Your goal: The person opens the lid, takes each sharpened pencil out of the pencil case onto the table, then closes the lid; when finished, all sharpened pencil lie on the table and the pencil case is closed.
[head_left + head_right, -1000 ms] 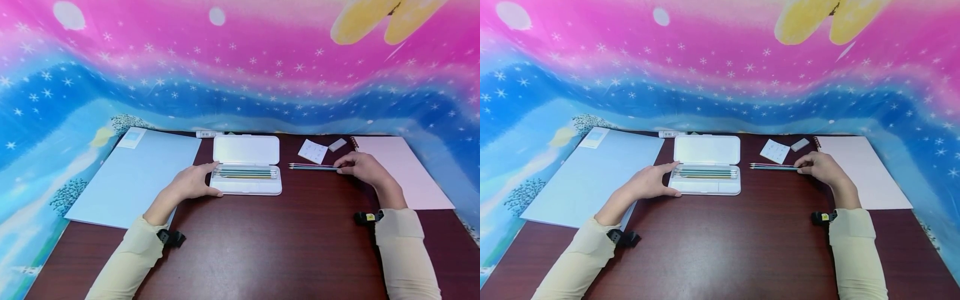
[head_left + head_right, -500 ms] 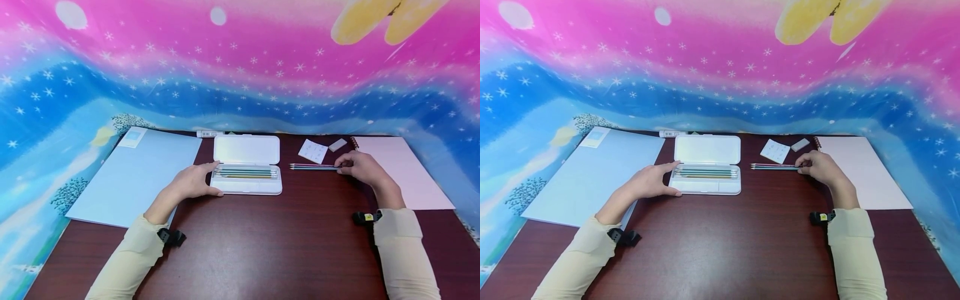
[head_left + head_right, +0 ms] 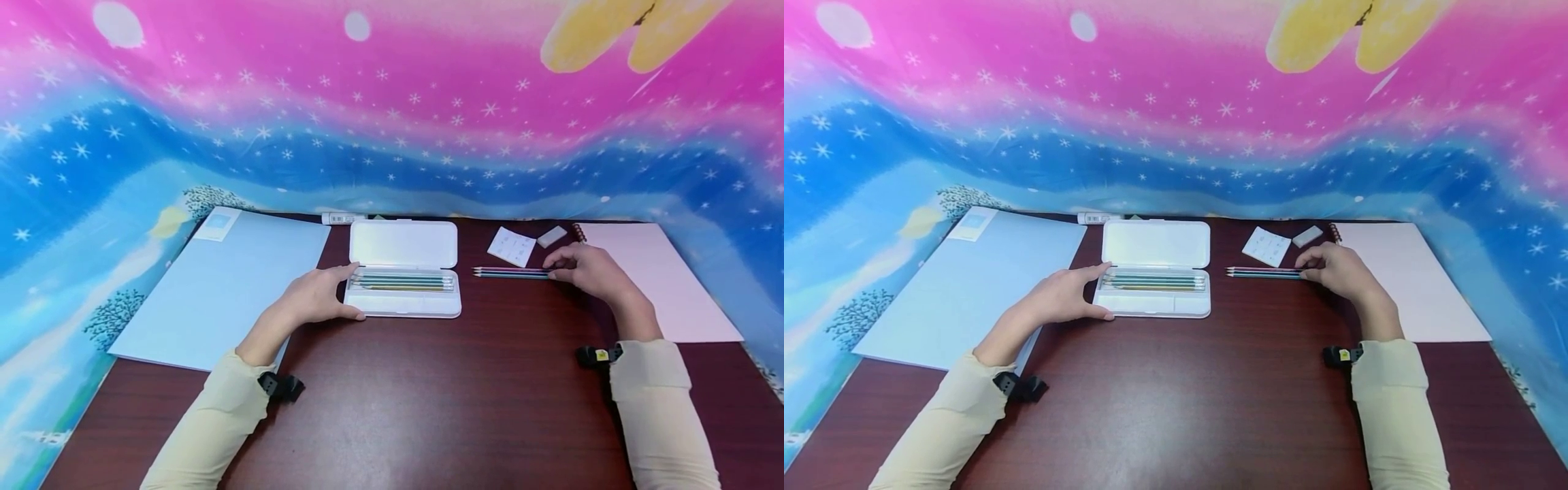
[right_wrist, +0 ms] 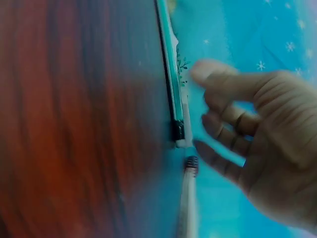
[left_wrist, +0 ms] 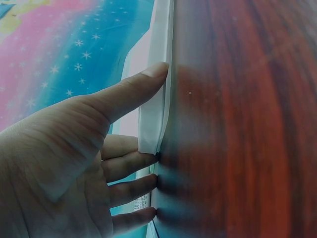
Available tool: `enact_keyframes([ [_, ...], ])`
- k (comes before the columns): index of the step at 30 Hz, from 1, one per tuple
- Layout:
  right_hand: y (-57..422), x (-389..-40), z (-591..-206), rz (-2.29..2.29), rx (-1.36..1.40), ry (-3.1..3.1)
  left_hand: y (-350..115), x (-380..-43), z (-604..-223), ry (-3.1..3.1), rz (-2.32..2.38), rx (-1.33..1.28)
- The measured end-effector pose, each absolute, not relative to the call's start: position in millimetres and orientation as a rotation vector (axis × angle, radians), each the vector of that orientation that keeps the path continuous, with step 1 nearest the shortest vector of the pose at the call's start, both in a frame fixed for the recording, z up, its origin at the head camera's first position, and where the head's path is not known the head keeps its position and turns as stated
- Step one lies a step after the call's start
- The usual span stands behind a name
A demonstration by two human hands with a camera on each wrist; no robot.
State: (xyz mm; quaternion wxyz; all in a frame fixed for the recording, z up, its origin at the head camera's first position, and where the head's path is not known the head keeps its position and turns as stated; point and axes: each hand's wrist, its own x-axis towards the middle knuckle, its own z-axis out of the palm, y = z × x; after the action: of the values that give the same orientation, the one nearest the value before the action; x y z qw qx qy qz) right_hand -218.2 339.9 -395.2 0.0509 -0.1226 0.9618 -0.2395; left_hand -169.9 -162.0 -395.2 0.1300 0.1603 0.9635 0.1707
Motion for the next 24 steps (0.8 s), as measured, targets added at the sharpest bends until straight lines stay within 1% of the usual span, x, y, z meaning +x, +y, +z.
enact_keyframes([
  [4, 327, -216, -381, -0.738, -0.455, 2.924, -162, -170, -396, 2.800, 0.500, 0.470],
  [9, 299, -216, -369, -0.791, -0.590, 2.892, -163, -169, -396, 2.810, 0.508, 0.469],
  [18, 233, -226, -367, -0.880, -0.751, 2.751, -165, -168, -397, 2.815, 0.520, 0.473],
  [24, 189, -219, -369, -0.884, -0.827, 2.654, -163, -169, -396, 2.814, 0.515, 0.477],
])
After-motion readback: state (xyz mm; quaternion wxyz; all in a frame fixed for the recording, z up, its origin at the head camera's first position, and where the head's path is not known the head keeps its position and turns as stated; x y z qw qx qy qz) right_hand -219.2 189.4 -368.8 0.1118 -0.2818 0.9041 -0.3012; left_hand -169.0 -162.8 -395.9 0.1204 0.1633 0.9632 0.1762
